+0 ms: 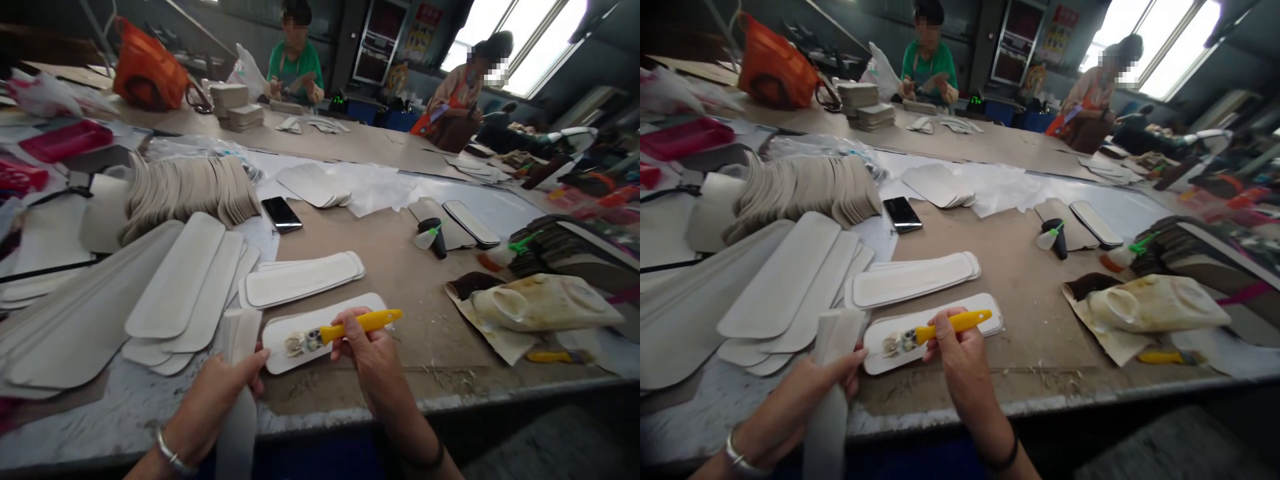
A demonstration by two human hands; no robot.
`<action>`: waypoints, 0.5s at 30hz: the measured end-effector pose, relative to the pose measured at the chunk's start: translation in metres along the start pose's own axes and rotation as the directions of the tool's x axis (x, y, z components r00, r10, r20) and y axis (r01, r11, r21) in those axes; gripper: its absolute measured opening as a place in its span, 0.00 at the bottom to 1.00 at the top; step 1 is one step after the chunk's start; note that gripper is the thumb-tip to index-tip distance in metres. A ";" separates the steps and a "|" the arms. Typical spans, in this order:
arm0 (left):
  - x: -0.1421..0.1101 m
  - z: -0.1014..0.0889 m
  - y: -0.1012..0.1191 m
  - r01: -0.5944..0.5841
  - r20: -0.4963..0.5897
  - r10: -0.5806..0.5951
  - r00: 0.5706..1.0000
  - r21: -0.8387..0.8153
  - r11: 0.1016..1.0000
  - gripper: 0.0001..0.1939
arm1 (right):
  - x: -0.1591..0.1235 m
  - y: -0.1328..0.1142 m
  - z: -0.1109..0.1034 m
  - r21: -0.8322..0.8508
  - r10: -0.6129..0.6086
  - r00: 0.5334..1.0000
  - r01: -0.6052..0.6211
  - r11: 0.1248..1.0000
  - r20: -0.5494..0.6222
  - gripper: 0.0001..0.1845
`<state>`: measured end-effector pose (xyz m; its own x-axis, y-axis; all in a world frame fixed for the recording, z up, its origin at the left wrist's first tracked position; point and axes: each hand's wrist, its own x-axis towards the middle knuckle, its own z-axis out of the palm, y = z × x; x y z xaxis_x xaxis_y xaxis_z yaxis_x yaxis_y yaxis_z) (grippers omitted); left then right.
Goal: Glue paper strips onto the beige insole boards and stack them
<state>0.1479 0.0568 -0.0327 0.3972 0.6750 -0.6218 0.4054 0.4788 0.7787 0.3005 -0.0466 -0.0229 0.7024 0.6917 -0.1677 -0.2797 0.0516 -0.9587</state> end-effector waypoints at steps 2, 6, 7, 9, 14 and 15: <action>0.003 0.000 -0.001 0.030 0.029 -0.031 0.999 0.038 0.999 0.20 | 0.002 0.010 0.008 -0.037 0.019 1.000 -0.018 0.999 0.019 0.18; 0.011 -0.001 -0.008 0.035 0.085 -0.044 0.995 0.106 0.994 0.21 | 0.006 0.018 0.008 -0.218 -0.038 0.999 0.042 0.975 0.023 0.18; 0.013 -0.002 -0.010 0.027 0.087 -0.038 0.995 0.123 0.992 0.22 | 0.007 0.017 0.003 -0.285 -0.079 0.997 0.083 0.955 0.025 0.18; 0.014 -0.002 -0.013 0.001 0.081 -0.013 0.997 0.135 0.991 0.23 | 0.011 0.014 -0.011 -0.432 -0.184 0.983 0.175 0.885 0.021 0.17; 0.010 -0.005 -0.015 -0.042 0.055 0.034 0.998 0.149 0.988 0.24 | 0.017 -0.002 -0.062 -0.708 -0.403 0.914 0.246 0.662 -0.059 0.17; 0.009 -0.007 -0.015 -0.053 0.048 0.045 0.998 0.160 0.986 0.24 | 0.016 -0.007 -0.072 -0.735 -0.427 0.901 0.241 0.634 -0.072 0.18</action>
<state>0.1397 0.0597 -0.0498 0.4544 0.6682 -0.5891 0.5103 0.3468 0.7870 0.3611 -0.0884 -0.0350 0.7999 0.5492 0.2419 0.4734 -0.3297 -0.8168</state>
